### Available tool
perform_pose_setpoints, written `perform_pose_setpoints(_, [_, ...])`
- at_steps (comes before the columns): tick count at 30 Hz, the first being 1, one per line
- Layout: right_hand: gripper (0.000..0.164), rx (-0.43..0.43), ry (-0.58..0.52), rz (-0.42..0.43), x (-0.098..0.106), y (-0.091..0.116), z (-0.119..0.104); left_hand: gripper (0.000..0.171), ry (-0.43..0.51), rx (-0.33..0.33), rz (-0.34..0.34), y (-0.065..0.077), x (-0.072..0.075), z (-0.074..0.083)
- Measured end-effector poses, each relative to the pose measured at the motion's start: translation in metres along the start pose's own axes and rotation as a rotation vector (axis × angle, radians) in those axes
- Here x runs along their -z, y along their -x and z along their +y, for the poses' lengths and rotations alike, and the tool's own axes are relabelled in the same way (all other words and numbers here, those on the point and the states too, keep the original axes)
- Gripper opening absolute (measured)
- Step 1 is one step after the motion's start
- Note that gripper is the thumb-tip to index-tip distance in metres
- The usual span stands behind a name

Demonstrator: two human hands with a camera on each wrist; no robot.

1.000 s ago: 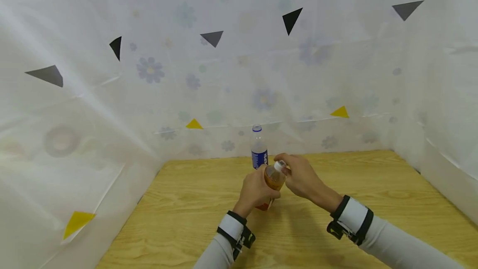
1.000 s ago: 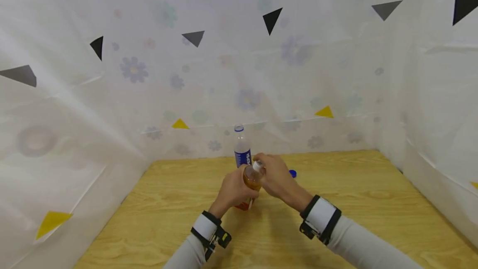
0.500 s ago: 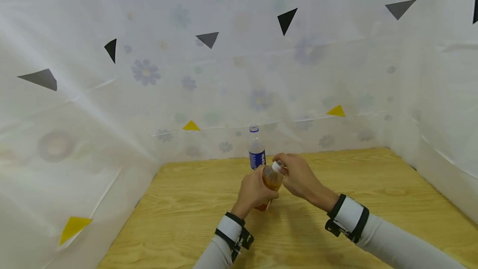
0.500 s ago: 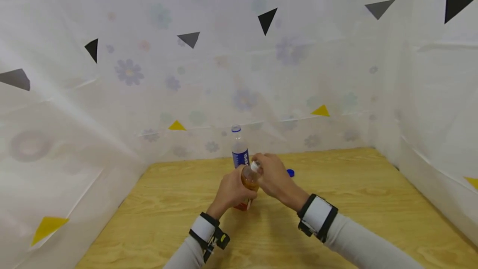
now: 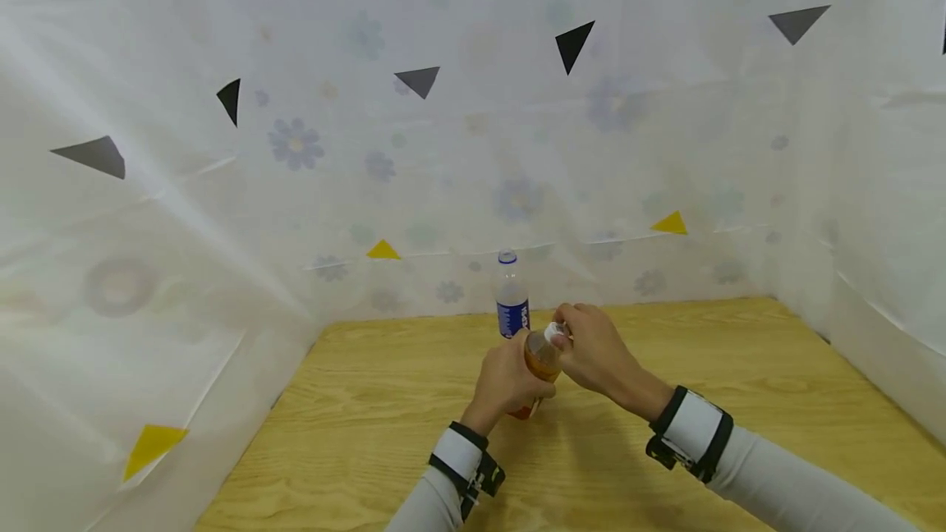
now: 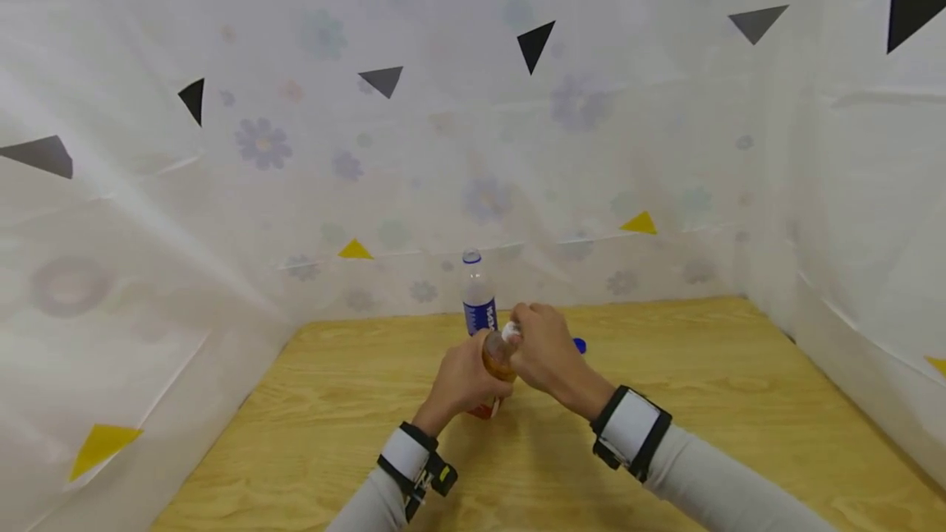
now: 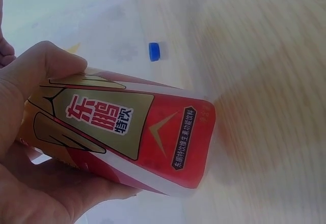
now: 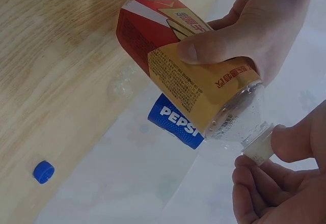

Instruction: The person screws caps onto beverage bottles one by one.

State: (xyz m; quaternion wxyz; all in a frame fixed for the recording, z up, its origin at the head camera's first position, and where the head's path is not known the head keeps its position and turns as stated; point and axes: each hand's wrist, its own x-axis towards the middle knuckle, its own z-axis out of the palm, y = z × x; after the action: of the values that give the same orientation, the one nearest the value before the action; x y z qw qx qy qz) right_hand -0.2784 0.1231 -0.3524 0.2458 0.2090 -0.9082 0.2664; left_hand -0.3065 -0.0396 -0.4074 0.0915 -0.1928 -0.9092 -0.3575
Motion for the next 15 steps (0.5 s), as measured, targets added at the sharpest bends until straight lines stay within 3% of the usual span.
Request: perform_pose_setpoints(15, [0.014,0.027,0.024,0.009,0.0041,0.0007,0.0057,0.062,-0.002,-0.001,0.001,-0.0007,-0.0030,0.0039])
